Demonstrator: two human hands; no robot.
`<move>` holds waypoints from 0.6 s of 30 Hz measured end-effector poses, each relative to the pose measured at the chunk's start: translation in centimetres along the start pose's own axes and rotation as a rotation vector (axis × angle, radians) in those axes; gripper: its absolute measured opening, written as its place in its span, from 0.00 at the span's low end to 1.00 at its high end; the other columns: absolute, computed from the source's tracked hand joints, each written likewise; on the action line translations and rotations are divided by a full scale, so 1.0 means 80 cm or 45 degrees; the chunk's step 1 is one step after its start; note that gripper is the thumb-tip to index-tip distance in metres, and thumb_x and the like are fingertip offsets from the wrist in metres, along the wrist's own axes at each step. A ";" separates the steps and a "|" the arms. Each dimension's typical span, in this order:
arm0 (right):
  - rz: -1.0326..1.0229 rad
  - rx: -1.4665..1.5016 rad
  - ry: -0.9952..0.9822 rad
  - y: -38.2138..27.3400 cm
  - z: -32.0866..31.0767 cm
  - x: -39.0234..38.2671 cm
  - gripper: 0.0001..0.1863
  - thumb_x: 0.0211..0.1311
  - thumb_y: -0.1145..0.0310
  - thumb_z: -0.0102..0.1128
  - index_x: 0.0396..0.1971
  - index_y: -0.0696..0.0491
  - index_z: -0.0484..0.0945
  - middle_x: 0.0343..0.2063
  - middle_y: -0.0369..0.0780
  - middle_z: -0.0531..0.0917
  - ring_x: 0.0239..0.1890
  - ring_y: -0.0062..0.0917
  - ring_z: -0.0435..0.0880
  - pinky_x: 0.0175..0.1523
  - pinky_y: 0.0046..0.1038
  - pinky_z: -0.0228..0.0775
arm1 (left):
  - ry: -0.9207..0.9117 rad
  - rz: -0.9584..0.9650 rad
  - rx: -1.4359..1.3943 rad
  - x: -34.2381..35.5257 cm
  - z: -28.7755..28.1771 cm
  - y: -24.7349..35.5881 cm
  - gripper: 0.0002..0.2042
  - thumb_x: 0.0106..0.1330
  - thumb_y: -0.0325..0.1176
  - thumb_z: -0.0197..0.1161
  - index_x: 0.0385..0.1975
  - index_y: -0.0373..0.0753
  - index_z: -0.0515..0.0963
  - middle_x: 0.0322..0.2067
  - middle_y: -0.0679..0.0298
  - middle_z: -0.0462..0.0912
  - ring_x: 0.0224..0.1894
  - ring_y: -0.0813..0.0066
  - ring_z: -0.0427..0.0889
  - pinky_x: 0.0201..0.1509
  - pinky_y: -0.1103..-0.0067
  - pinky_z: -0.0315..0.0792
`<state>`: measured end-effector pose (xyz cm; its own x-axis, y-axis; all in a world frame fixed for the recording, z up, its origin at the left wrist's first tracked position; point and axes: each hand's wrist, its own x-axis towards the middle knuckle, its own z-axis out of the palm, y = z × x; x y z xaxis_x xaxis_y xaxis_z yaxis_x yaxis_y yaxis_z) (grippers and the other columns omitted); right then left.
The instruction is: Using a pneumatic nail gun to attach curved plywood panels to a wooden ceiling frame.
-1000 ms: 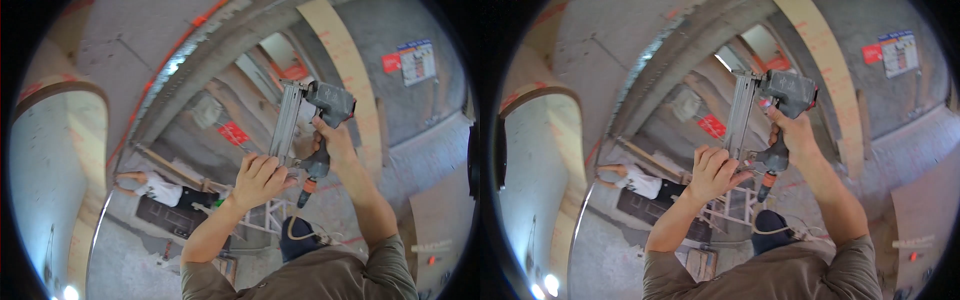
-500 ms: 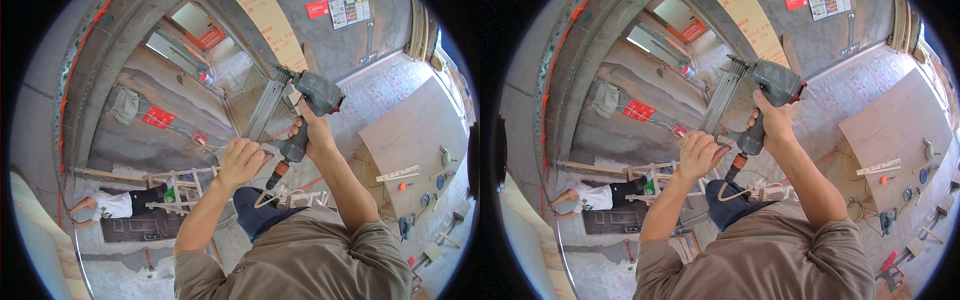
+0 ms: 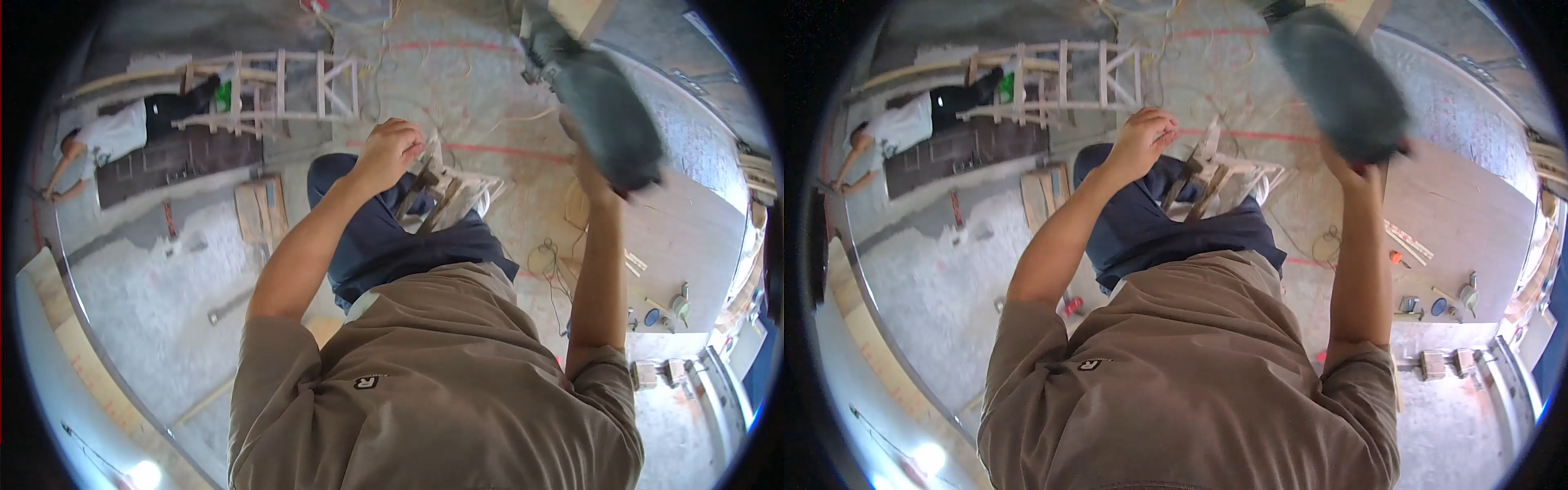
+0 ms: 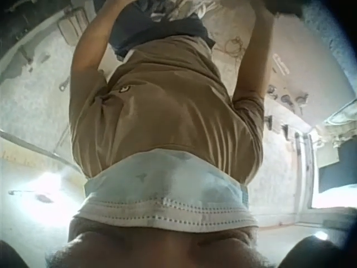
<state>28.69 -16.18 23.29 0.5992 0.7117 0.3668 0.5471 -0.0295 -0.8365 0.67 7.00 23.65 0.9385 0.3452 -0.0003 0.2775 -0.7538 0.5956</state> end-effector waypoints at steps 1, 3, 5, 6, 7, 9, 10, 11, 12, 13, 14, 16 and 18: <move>-0.047 -0.015 -0.104 0.072 0.023 -0.033 0.14 0.57 0.71 0.66 0.42 0.60 0.77 0.51 0.41 0.82 0.50 0.31 0.80 0.58 0.31 0.71 | 0.003 -0.107 -0.121 -0.003 0.024 -0.020 0.08 0.64 0.33 0.65 0.31 0.33 0.81 0.32 0.51 0.84 0.42 0.52 0.82 0.46 0.64 0.74; 0.466 -0.066 -0.206 0.143 0.103 -0.060 0.22 0.52 0.82 0.60 0.51 0.59 0.79 0.53 0.44 0.84 0.55 0.27 0.81 0.64 0.30 0.68 | -0.011 -0.359 -0.236 -0.012 0.066 -0.057 0.13 0.67 0.37 0.62 0.31 0.32 0.81 0.31 0.51 0.85 0.40 0.53 0.84 0.44 0.66 0.74; 0.420 -0.022 -0.423 0.090 0.184 -0.060 0.18 0.48 0.78 0.63 0.43 0.61 0.81 0.40 0.50 0.86 0.42 0.37 0.84 0.51 0.34 0.74 | -0.049 -0.763 -0.362 -0.052 0.086 -0.124 0.22 0.72 0.47 0.57 0.28 0.29 0.81 0.28 0.48 0.85 0.34 0.54 0.86 0.39 0.67 0.75; 0.384 0.010 -0.429 0.087 0.210 -0.068 0.17 0.44 0.76 0.65 0.38 0.62 0.81 0.32 0.54 0.85 0.35 0.49 0.85 0.44 0.40 0.75 | -0.043 -0.806 -0.384 -0.059 0.109 -0.144 0.22 0.72 0.47 0.57 0.28 0.29 0.81 0.28 0.48 0.85 0.34 0.54 0.86 0.39 0.67 0.75; 0.391 0.011 -0.475 0.086 0.232 -0.079 0.17 0.44 0.76 0.65 0.38 0.62 0.81 0.32 0.54 0.85 0.35 0.49 0.85 0.44 0.40 0.75 | -0.007 -0.897 -0.410 -0.065 0.134 -0.162 0.22 0.71 0.47 0.57 0.28 0.31 0.82 0.27 0.46 0.84 0.34 0.50 0.86 0.40 0.64 0.75; 0.387 0.129 -0.340 0.084 0.269 -0.115 0.22 0.41 0.77 0.65 0.43 0.62 0.81 0.37 0.54 0.85 0.41 0.49 0.85 0.51 0.40 0.74 | 0.041 -0.936 -0.458 -0.094 0.196 -0.205 0.22 0.69 0.49 0.58 0.28 0.34 0.84 0.27 0.41 0.83 0.34 0.47 0.85 0.41 0.62 0.76; 0.395 0.137 -0.383 0.088 0.287 -0.134 0.22 0.41 0.77 0.65 0.43 0.62 0.81 0.37 0.54 0.85 0.41 0.49 0.85 0.51 0.40 0.74 | 0.048 -0.978 -0.472 -0.117 0.224 -0.227 0.22 0.69 0.49 0.58 0.28 0.34 0.84 0.27 0.41 0.83 0.34 0.47 0.85 0.41 0.62 0.76; 0.450 0.173 -0.294 0.105 0.294 -0.161 0.23 0.40 0.77 0.65 0.44 0.61 0.81 0.39 0.54 0.85 0.44 0.49 0.83 0.54 0.40 0.73 | -0.277 -0.816 -0.314 -0.125 0.262 -0.238 0.21 0.69 0.48 0.59 0.31 0.31 0.84 0.29 0.45 0.85 0.36 0.50 0.86 0.42 0.64 0.76; 0.504 0.232 -0.203 0.106 0.305 -0.179 0.25 0.38 0.77 0.65 0.45 0.61 0.82 0.42 0.53 0.85 0.48 0.49 0.82 0.58 0.40 0.71 | -0.590 -0.646 -0.138 -0.143 0.292 -0.251 0.21 0.70 0.46 0.59 0.34 0.29 0.83 0.31 0.48 0.87 0.37 0.53 0.87 0.42 0.66 0.76; 0.612 0.279 -0.207 0.106 0.309 -0.197 0.26 0.40 0.74 0.67 0.46 0.61 0.80 0.44 0.51 0.83 0.51 0.49 0.80 0.60 0.41 0.67 | -0.778 -0.831 -0.352 -0.156 0.326 -0.259 0.19 0.68 0.44 0.58 0.36 0.31 0.84 0.36 0.45 0.86 0.39 0.48 0.86 0.44 0.63 0.76; 0.637 0.274 -0.249 0.094 0.310 -0.199 0.26 0.40 0.74 0.67 0.46 0.61 0.80 0.44 0.51 0.83 0.51 0.49 0.80 0.60 0.41 0.67 | -0.971 -1.020 -0.571 -0.180 0.366 -0.266 0.17 0.67 0.41 0.57 0.39 0.33 0.85 0.40 0.43 0.86 0.41 0.44 0.85 0.45 0.61 0.77; 0.679 0.358 -0.340 0.062 0.328 -0.182 0.24 0.43 0.71 0.68 0.45 0.60 0.80 0.41 0.48 0.83 0.48 0.46 0.79 0.58 0.38 0.68 | -1.132 -1.012 -0.496 -0.260 0.432 -0.294 0.18 0.63 0.39 0.59 0.43 0.30 0.84 0.46 0.45 0.85 0.46 0.47 0.86 0.47 0.62 0.78; 1.339 0.479 -0.002 0.071 0.334 -0.205 0.21 0.46 0.69 0.68 0.43 0.59 0.80 0.39 0.45 0.82 0.45 0.41 0.80 0.55 0.36 0.69 | -1.059 -1.134 -0.564 -0.308 0.492 -0.285 0.19 0.59 0.37 0.62 0.43 0.30 0.84 0.47 0.45 0.85 0.49 0.50 0.85 0.49 0.62 0.78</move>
<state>6.34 -9.28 1.63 0.6587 0.4582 -0.5967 -0.4440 -0.4035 -0.8000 -20.67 -6.31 -21.55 0.3571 0.0601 -0.9321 0.9273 -0.1429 0.3460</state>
